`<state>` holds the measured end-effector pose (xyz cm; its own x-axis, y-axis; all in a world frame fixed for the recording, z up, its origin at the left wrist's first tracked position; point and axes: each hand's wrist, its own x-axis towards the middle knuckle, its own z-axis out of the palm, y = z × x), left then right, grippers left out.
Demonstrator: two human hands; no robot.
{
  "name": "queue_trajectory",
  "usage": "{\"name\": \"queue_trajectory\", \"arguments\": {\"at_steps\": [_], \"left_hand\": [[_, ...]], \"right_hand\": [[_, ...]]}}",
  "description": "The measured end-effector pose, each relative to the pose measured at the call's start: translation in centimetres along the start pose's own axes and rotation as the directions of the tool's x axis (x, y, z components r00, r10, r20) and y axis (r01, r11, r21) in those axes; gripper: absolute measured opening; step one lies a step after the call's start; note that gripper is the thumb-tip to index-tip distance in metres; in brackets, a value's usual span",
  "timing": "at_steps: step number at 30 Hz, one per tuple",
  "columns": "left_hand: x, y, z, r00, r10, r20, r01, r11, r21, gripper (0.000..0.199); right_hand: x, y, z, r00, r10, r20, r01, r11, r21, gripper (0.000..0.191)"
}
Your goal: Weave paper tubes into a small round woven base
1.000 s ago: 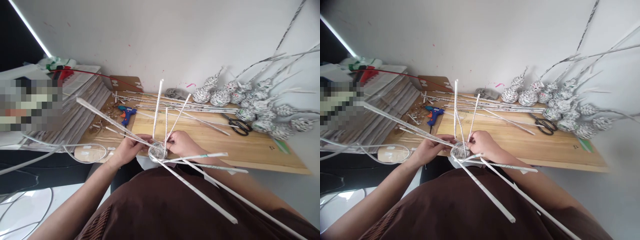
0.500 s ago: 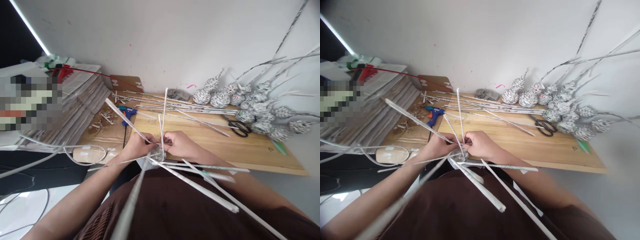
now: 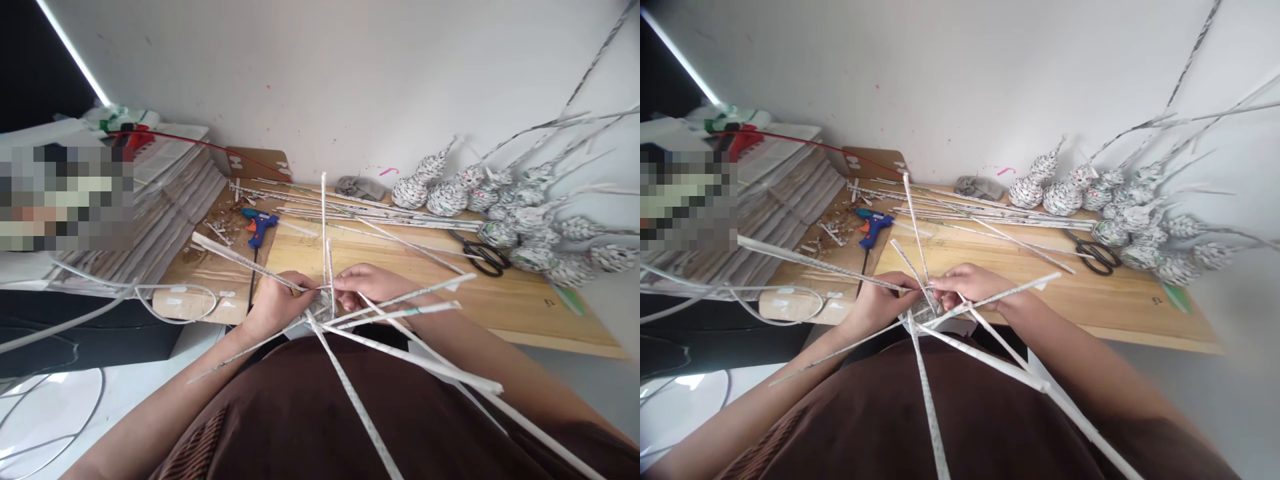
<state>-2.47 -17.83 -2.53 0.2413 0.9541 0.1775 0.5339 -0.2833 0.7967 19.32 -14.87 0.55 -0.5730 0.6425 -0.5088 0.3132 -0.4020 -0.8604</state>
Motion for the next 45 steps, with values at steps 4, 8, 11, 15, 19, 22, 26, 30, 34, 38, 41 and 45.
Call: {"name": "queue_trajectory", "arguments": {"at_steps": [4,8,11,15,19,22,26,30,34,38,41,45], "left_hand": [[-0.3,0.1,0.0,1.0,-0.027,-0.008,0.027,0.999,-0.02,0.012],[-0.4,-0.2,0.1,0.996,-0.085,0.026,0.087,0.994,-0.062,0.013],[-0.4,-0.5,0.3,0.991,-0.128,0.03,0.129,0.99,-0.061,0.014],[-0.5,-0.3,0.6,0.982,-0.189,-0.006,0.189,0.982,-0.017,0.016],[-0.4,0.0,0.8,0.983,-0.18,-0.037,0.181,0.983,0.011,0.015],[-0.4,0.1,0.9,0.984,-0.172,-0.051,0.173,0.985,0.012,0.014],[-0.5,-0.2,1.1,0.984,-0.169,-0.06,0.168,0.986,-0.021,0.013],[-0.7,-0.4,1.1,0.98,-0.195,-0.035,0.195,0.981,-0.022,0.014],[-0.8,-0.3,1.1,0.979,-0.2,-0.039,0.2,0.98,-0.002,0.013],[-0.7,-0.4,1.2,0.986,-0.155,-0.062,0.153,0.988,-0.03,0.013],[-0.6,-0.5,1.3,0.987,-0.134,-0.087,0.13,0.991,-0.043,0.014],[-0.6,-0.3,1.5,0.987,-0.122,-0.104,0.121,0.993,-0.009,0.013]], "right_hand": [[-1.0,-0.7,-0.1,0.994,0.043,0.103,-0.069,0.962,0.265,0.033],[-3.7,-2.8,-0.9,0.996,-0.086,0.017,0.074,0.928,0.365,0.03],[-4.6,-3.3,-1.9,0.976,-0.185,-0.119,0.218,0.886,0.409,0.028],[-3.0,-0.7,-1.7,0.937,-0.248,-0.247,0.317,0.9,0.3,0.029],[-0.6,2.1,0.7,0.93,-0.265,-0.255,0.305,0.943,0.133,0.033],[0.2,2.4,2.7,0.902,-0.251,-0.351,0.32,0.935,0.152,0.027],[0.7,2.2,3.9,0.899,-0.204,-0.387,0.33,0.897,0.294,0.036],[0.9,2.4,3.6,0.941,-0.174,-0.292,0.297,0.838,0.458,0.051],[-0.3,1.3,2.0,0.959,-0.102,-0.265,0.23,0.828,0.511,0.072],[-2.3,-0.7,-0.4,0.922,-0.131,-0.364,0.286,0.863,0.415,0.093],[-2.4,-1.0,-0.7,0.88,-0.134,-0.455,0.316,0.881,0.352,0.078],[-0.4,0.8,1.5,0.897,-0.128,-0.424,0.279,0.907,0.316,0.046]]}}
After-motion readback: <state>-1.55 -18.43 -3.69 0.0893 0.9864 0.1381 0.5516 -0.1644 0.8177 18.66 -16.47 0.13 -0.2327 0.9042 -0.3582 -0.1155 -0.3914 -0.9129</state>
